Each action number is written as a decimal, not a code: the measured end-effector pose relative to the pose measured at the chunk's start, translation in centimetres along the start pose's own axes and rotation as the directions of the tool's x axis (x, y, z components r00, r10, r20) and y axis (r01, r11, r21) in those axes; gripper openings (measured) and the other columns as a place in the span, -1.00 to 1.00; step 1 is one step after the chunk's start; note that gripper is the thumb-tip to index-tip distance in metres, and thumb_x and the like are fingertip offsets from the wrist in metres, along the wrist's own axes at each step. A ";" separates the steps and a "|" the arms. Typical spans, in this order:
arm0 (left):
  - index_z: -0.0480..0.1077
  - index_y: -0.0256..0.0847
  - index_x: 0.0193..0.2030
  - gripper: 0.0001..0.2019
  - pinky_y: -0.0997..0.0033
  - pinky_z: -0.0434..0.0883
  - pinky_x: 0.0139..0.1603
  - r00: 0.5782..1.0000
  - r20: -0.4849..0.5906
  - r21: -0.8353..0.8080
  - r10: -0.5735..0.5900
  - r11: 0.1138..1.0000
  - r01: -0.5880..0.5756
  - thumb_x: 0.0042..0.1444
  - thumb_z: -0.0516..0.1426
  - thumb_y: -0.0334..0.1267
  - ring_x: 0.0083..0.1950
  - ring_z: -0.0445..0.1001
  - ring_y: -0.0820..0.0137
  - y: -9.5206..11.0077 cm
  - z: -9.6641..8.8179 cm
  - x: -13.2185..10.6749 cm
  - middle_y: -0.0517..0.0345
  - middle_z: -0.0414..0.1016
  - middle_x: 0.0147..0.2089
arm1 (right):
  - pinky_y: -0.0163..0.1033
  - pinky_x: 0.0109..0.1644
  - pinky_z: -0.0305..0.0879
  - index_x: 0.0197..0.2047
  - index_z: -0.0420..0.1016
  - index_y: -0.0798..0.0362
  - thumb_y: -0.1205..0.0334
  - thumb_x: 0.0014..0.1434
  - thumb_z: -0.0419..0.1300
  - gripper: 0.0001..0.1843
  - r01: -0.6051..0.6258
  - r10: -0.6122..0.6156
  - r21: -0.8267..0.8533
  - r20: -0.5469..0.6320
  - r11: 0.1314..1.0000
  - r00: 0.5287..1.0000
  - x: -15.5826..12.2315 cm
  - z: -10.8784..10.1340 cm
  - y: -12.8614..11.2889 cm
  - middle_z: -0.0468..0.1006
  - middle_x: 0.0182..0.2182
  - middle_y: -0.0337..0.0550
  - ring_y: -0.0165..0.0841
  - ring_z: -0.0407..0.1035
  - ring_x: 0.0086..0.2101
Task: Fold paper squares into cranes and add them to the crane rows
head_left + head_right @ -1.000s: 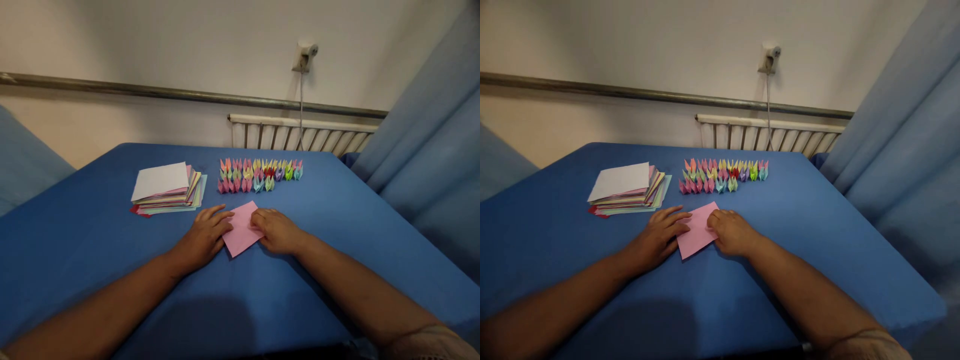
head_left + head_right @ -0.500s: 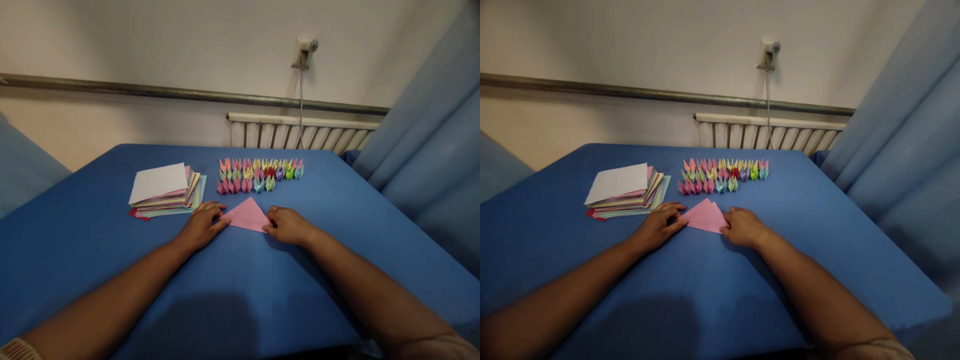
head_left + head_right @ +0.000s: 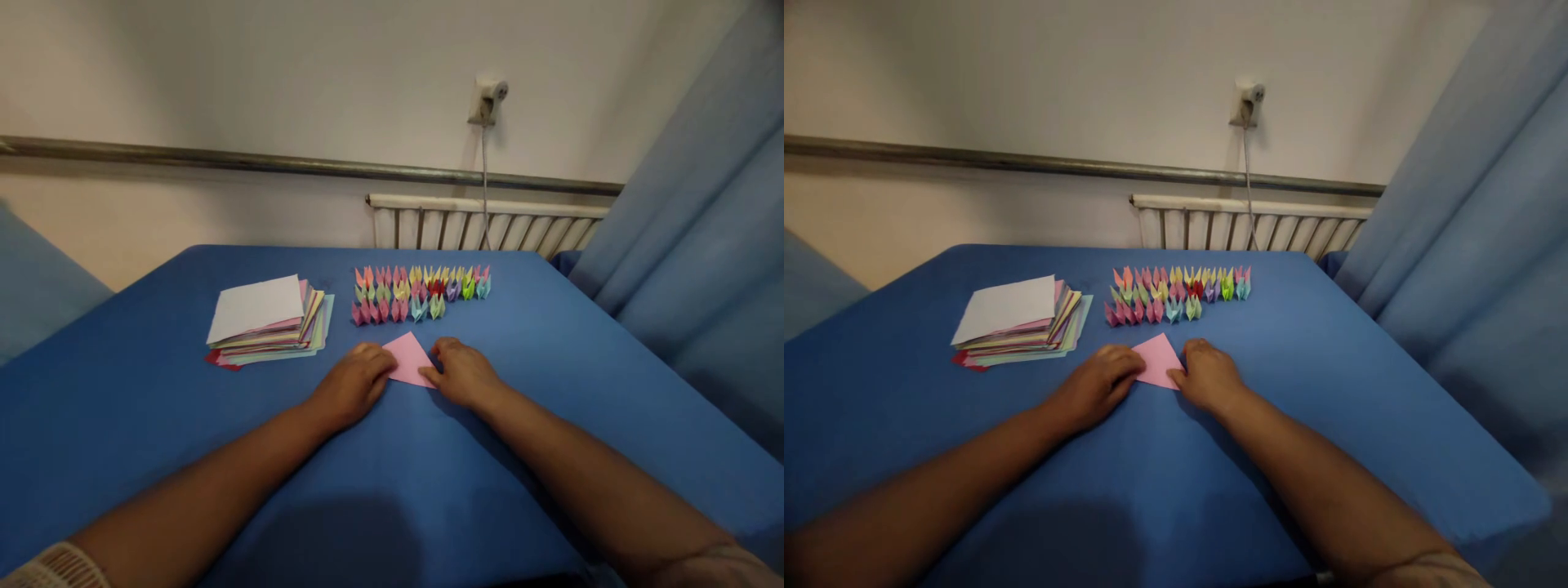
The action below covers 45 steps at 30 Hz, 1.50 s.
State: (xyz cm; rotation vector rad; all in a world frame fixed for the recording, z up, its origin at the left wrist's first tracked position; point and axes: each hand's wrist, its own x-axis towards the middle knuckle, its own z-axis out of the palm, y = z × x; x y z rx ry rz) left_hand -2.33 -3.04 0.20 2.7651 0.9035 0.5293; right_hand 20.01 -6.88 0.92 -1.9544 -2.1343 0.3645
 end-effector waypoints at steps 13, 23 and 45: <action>0.40 -0.17 -0.03 -0.77 0.19 0.33 0.13 0.997 0.035 -0.135 0.064 0.989 -0.059 0.24 0.02 -0.36 0.07 0.37 0.30 -0.4 0.2 -0.7 0.05 0.47 0.02 | -0.22 -0.23 0.21 -0.18 0.45 0.01 -0.05 0.09 0.24 -0.66 -0.079 0.076 0.070 0.042 0.994 0.996 0.8 0.7 -0.9 0.57 -0.27 -0.13 -0.24 0.44 -0.24; 0.40 -0.14 0.00 -0.76 0.16 0.33 0.17 0.996 0.061 -0.181 0.057 0.982 -0.046 0.25 0.00 -0.34 0.13 0.36 0.29 -0.4 -0.5 -1.0 0.03 0.46 0.06 | -0.19 -0.11 0.24 -0.02 0.37 0.06 0.05 0.12 0.23 -0.60 0.007 0.000 0.172 -0.037 0.985 0.999 0.1 1.3 -1.5 0.54 -0.15 -0.05 -0.22 0.42 -0.15; 0.22 -0.17 0.23 -0.42 0.09 0.28 0.21 0.914 -0.178 -0.296 -0.365 0.906 0.304 0.10 0.16 -0.01 0.18 0.36 0.17 -1.0 -1.1 -0.8 -0.03 0.39 0.18 | -0.37 -0.32 0.14 -0.38 0.49 0.06 0.25 0.16 0.20 -0.89 0.279 -0.164 0.502 -0.262 0.818 0.951 1.4 2.7 0.0 0.36 -0.46 -0.29 -0.46 0.26 -0.42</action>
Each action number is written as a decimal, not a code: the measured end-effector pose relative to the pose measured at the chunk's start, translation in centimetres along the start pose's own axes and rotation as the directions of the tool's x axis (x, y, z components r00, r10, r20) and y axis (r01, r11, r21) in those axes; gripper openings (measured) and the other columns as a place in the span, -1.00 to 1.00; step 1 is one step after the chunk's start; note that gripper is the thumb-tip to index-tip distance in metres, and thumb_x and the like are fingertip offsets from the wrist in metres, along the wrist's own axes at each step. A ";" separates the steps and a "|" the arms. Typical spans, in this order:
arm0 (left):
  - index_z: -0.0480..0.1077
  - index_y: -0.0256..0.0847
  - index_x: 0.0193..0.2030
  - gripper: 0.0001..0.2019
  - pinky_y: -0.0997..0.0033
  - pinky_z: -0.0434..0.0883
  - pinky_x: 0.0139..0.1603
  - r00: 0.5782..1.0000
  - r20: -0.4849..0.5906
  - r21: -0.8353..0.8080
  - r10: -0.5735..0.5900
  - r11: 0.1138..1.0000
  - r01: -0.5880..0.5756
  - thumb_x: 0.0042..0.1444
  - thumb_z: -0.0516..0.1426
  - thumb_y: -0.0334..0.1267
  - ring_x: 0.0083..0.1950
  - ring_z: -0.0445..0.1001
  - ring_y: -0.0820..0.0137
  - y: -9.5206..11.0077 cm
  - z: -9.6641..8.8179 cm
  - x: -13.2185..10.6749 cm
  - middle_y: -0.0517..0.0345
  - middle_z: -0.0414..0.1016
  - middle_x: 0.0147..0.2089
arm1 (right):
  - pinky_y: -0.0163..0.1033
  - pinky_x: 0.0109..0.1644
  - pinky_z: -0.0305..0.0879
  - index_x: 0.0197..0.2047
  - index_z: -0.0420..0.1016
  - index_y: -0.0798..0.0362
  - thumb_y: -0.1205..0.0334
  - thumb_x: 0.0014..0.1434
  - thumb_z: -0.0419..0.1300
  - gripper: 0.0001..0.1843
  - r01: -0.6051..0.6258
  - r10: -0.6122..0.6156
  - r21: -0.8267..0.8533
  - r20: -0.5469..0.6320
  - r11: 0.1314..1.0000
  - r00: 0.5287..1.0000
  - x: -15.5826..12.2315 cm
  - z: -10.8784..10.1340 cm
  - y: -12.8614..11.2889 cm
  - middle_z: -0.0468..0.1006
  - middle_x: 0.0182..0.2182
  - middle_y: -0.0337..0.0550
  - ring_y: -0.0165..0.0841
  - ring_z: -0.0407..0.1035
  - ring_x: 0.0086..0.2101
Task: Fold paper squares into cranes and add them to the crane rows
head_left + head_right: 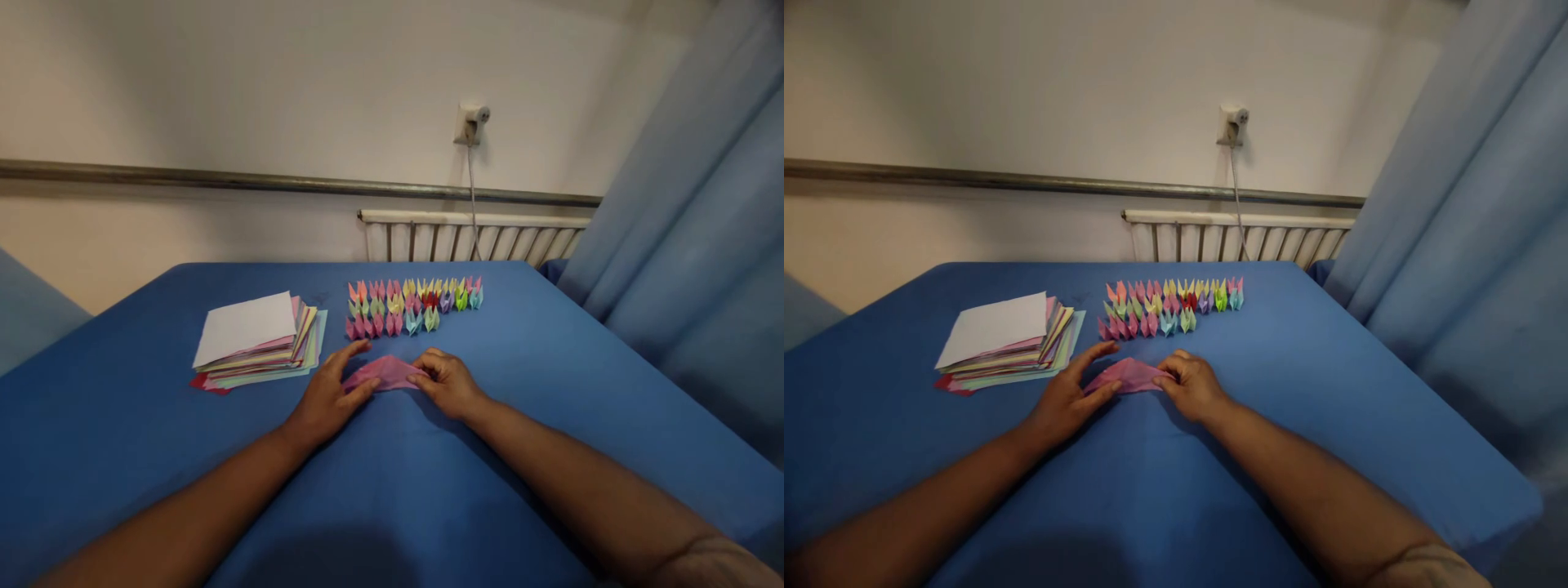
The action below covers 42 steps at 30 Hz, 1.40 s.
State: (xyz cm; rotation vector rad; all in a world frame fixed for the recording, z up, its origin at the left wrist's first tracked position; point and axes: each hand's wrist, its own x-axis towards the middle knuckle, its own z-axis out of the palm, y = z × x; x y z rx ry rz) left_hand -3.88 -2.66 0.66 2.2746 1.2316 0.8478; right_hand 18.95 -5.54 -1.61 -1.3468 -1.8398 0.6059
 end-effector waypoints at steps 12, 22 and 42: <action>0.50 -0.19 -0.26 -0.64 0.40 0.37 -0.21 0.978 0.190 -0.153 -0.081 0.982 0.111 0.18 0.04 0.05 -0.27 0.46 0.35 1.4 0.0 -0.5 0.17 0.52 -0.31 | -0.35 -0.34 0.16 -0.47 0.43 0.07 0.08 0.22 0.10 -0.69 0.008 -0.009 0.212 0.003 0.977 1.000 -0.3 -0.2 -0.4 0.33 -0.52 -0.28 -0.45 0.23 -0.46; 0.49 -0.22 -0.30 -0.63 0.46 0.34 -0.31 0.980 0.185 -0.154 -0.078 0.982 0.107 0.19 0.02 0.04 -0.34 0.39 0.39 1.6 0.0 -0.7 0.21 0.44 -0.41 | -0.34 -0.38 0.13 -0.54 0.35 0.06 0.08 0.22 0.08 -0.65 0.052 -0.047 0.201 -0.030 0.978 0.998 -0.6 -0.2 -0.6 0.27 -0.57 -0.30 -0.46 0.19 -0.50; 0.49 -0.22 -0.31 -0.63 0.44 0.27 -0.37 0.970 0.109 0.021 -0.219 0.976 0.218 0.12 0.05 0.04 -0.36 0.42 0.35 0.1 0.8 1.0 0.24 0.50 -0.41 | -0.13 0.00 0.27 -0.02 0.41 0.10 0.17 0.23 0.10 -0.70 0.072 -0.112 -0.199 -0.199 0.977 0.974 -0.3 -0.2 -0.3 0.49 -0.12 0.01 -0.24 0.36 -0.11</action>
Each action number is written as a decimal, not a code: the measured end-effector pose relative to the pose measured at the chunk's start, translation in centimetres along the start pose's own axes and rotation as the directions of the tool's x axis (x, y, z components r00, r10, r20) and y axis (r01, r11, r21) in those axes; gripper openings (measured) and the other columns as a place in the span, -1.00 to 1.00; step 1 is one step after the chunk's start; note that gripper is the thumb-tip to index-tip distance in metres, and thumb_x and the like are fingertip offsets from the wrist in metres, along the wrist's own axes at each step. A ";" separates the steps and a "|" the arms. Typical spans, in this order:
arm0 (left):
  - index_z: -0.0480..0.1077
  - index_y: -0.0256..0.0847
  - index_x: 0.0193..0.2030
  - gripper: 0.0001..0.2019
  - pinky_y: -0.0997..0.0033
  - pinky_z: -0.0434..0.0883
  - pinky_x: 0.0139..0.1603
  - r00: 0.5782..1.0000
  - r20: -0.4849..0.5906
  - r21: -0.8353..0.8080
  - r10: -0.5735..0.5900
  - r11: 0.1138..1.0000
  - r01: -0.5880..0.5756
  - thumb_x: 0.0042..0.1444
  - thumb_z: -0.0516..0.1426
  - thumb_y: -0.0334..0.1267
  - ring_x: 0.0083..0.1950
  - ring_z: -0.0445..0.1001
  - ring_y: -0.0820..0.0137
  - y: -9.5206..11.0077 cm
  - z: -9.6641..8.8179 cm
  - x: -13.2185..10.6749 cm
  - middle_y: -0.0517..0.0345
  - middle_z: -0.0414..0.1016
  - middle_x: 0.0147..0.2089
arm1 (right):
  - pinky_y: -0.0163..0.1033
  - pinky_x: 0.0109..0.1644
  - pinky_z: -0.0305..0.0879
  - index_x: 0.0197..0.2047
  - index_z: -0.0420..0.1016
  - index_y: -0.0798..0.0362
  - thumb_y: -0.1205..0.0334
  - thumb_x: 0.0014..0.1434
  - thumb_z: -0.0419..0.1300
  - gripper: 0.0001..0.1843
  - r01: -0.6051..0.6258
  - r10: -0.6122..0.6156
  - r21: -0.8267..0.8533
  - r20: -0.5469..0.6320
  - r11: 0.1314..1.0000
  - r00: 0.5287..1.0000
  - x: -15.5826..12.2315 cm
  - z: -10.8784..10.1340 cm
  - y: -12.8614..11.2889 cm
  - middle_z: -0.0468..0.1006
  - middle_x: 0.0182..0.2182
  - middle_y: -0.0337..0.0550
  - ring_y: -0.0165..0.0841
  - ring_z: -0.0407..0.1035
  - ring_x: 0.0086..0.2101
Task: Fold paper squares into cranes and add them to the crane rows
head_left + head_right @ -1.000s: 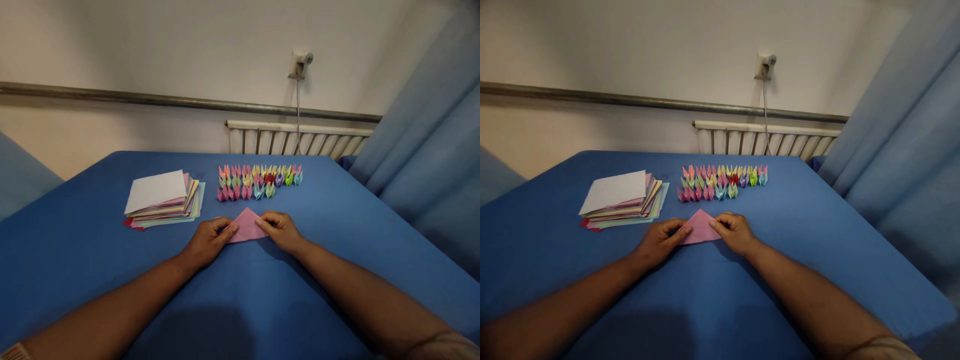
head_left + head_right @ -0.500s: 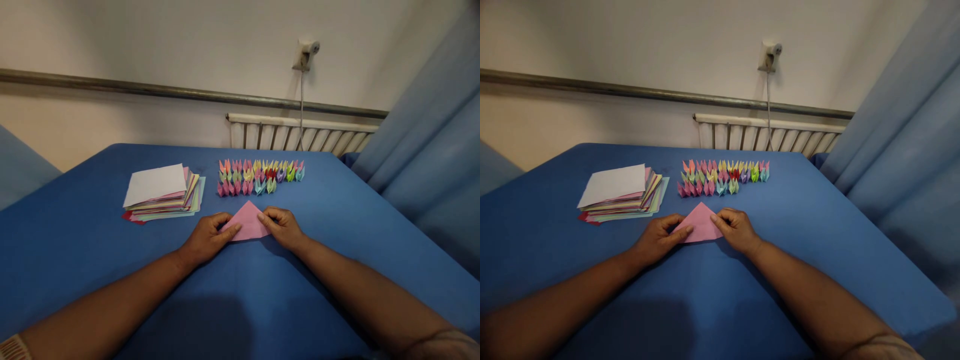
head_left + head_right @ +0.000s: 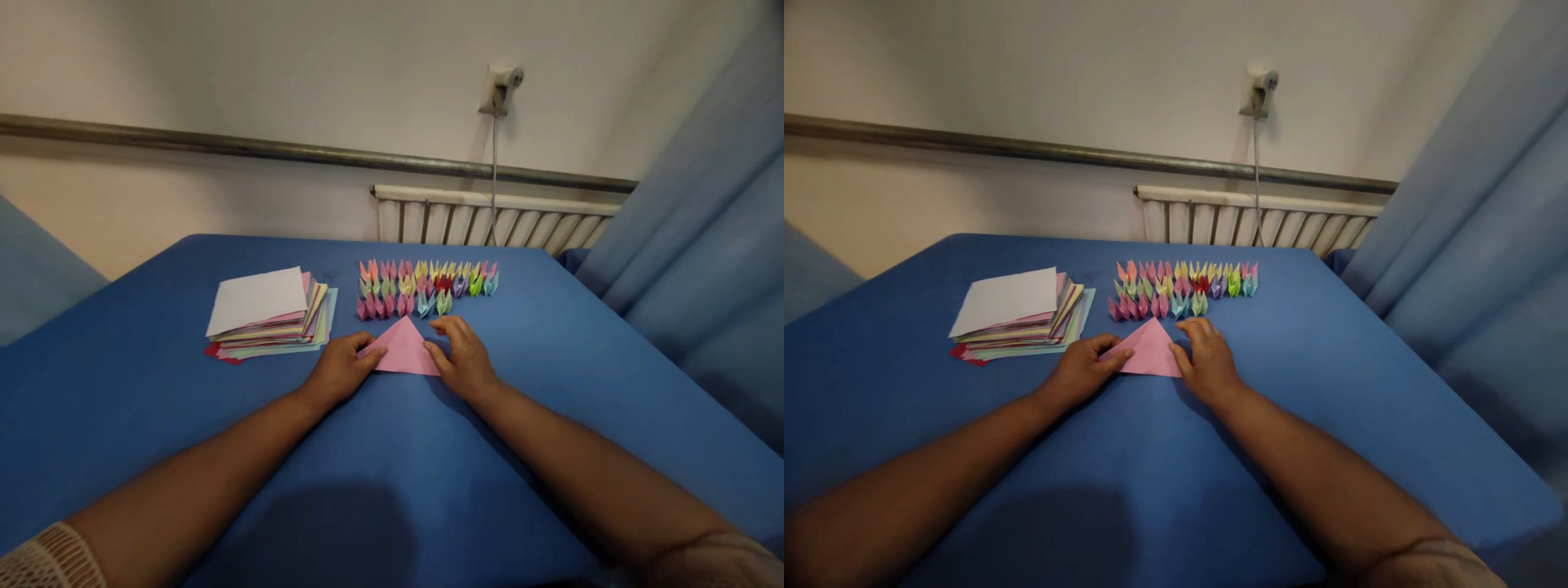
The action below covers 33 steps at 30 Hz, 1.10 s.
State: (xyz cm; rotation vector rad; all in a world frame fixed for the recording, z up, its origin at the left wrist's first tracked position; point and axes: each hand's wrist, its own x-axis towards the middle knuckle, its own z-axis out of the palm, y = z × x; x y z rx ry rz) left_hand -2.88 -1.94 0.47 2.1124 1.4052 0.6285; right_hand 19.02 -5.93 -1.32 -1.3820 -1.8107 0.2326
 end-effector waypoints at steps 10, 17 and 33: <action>0.41 -0.27 0.04 -0.64 0.14 0.33 0.04 0.976 -0.078 0.326 0.204 0.930 -0.169 0.14 0.09 -0.15 0.01 0.44 0.13 -1.0 -0.3 0.3 -0.05 0.53 -0.03 | -0.02 0.27 0.07 0.29 0.20 0.12 -0.04 0.32 -0.03 -0.41 0.352 -0.219 -0.153 0.543 0.923 0.811 -1.7 0.3 -2.2 0.27 0.24 0.01 -0.17 0.12 0.21; 0.00 -0.32 0.35 -0.32 0.06 0.15 0.31 0.913 0.167 0.355 0.371 0.842 -0.407 0.20 0.06 -0.01 0.35 0.16 0.13 2.2 2.4 -5.9 -0.21 0.17 0.34 | 0.00 0.28 0.04 0.32 0.15 0.12 -0.05 0.30 0.00 -0.37 0.331 -0.202 -0.148 0.547 0.932 0.812 -2.4 0.3 -2.7 0.21 0.27 0.10 -0.16 0.05 0.26; 0.16 -0.50 0.28 -0.24 -0.09 0.00 0.34 0.978 0.105 0.674 0.179 0.711 -0.202 0.19 -0.04 0.18 0.37 0.09 -0.05 2.4 -1.7 -6.7 -0.38 0.15 0.33 | 0.04 0.27 0.03 0.31 0.18 0.10 -0.01 0.30 -0.01 -0.41 0.315 -0.167 -0.182 0.555 0.932 0.815 -2.3 0.2 -3.1 0.19 0.28 0.08 -0.13 0.05 0.26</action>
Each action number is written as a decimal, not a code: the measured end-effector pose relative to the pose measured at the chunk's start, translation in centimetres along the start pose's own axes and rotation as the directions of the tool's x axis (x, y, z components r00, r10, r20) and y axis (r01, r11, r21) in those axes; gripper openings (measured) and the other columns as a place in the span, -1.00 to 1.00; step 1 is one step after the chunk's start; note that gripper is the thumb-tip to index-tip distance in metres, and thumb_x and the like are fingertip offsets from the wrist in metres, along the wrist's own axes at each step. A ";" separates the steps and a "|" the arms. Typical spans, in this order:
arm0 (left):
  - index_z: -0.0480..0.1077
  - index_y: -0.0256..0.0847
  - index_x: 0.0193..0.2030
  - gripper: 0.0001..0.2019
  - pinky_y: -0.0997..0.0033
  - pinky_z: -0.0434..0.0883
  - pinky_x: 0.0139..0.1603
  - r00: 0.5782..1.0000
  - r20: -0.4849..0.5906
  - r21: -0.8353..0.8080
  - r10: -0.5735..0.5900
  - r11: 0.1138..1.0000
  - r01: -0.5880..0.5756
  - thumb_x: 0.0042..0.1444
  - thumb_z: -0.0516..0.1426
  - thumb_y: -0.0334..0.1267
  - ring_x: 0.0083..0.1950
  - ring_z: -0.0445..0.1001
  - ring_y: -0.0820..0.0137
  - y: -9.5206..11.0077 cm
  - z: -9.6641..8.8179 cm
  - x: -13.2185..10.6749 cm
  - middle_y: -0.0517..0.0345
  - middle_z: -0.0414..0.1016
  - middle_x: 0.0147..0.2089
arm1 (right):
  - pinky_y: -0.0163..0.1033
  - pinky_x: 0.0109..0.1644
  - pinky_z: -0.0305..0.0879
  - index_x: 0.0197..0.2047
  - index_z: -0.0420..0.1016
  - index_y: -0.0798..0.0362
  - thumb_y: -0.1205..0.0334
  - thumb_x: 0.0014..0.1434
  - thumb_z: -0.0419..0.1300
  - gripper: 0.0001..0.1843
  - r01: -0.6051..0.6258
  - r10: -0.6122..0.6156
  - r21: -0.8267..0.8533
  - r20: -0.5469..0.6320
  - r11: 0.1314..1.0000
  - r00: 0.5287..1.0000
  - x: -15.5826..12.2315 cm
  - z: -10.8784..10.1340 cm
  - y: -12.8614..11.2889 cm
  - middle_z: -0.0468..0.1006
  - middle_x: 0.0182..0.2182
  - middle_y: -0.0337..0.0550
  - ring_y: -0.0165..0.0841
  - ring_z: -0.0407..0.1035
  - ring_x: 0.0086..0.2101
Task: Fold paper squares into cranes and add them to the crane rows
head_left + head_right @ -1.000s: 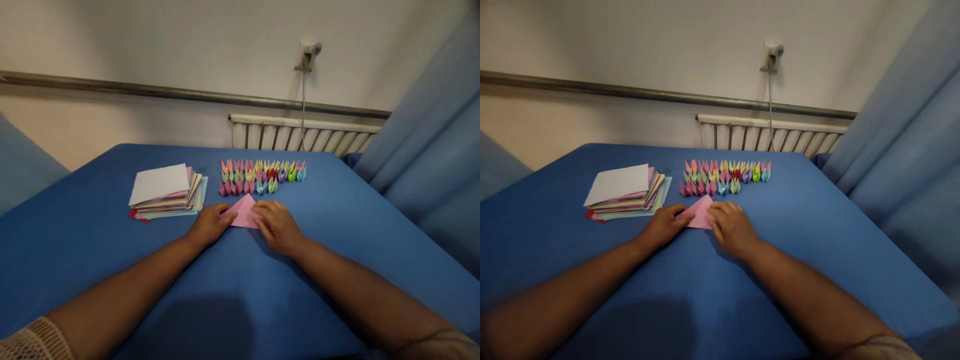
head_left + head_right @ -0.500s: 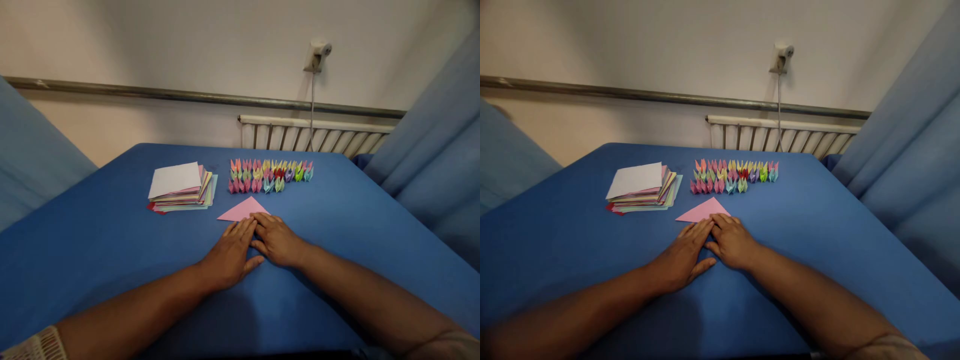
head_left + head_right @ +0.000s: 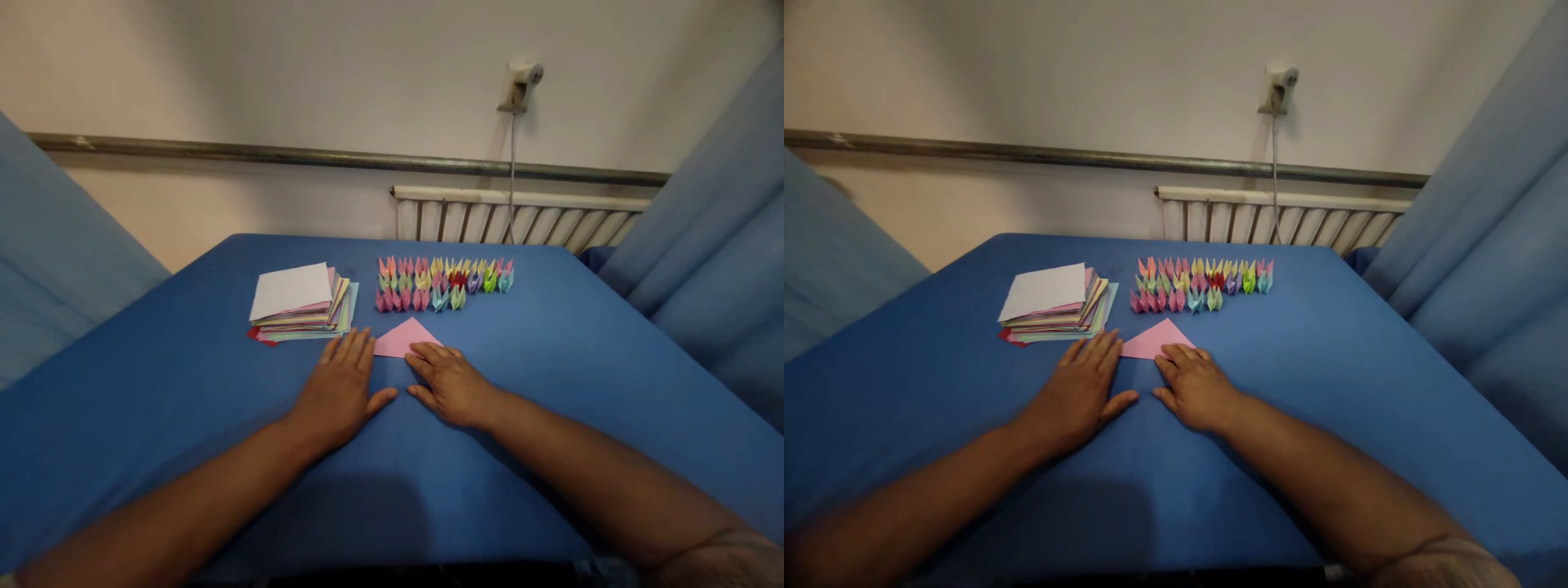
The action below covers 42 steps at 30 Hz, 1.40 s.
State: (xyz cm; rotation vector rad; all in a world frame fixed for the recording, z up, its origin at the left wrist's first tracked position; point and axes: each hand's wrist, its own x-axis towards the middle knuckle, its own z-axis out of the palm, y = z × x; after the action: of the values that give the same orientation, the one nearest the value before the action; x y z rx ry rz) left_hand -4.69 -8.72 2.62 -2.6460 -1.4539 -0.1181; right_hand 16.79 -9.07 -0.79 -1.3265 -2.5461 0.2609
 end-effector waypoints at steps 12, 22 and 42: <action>-0.06 -0.46 0.39 -0.10 0.07 -0.08 0.39 0.960 0.166 -0.193 0.224 0.962 -0.191 0.17 -0.17 0.31 0.46 -0.17 0.03 1.8 3.3 3.0 -0.32 -0.15 0.44 | 0.11 0.19 0.11 0.13 0.40 0.24 0.13 0.27 0.05 -0.54 -0.129 0.151 -0.170 0.125 0.977 0.980 -1.6 -3.6 -0.1 0.30 0.21 0.17 -0.03 0.05 0.24; 0.13 -0.36 0.32 -0.27 -0.06 0.08 0.33 0.984 0.039 -0.269 0.174 0.950 -0.157 0.20 -0.05 0.20 0.41 0.00 0.00 1.2 3.1 2.9 -0.29 0.07 0.38 | -0.04 -0.12 0.28 -0.17 0.56 0.16 0.19 0.32 -0.06 -0.62 -0.423 0.432 -0.234 -0.013 0.875 0.902 -1.2 -4.2 2.6 0.53 -0.22 0.22 -0.10 0.45 -0.22; 0.48 -0.15 -0.13 -0.79 -0.13 0.09 0.29 0.898 -0.407 -0.163 0.164 0.955 -0.248 0.18 0.06 -0.39 0.41 -0.06 0.03 1.0 0.8 3.4 -0.02 0.04 0.40 | 0.03 0.15 0.16 -0.21 0.47 0.03 0.28 0.23 0.09 -0.87 0.122 -0.076 0.136 -0.303 0.983 0.950 -0.4 -1.6 1.3 0.31 0.15 0.00 -0.17 0.20 0.12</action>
State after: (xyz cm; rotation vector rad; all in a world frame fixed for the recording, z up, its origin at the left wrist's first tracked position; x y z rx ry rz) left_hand -1.96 -6.29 2.23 -2.7042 -1.0751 -0.7723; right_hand 18.53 -8.61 0.35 -1.0862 -2.2818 0.2145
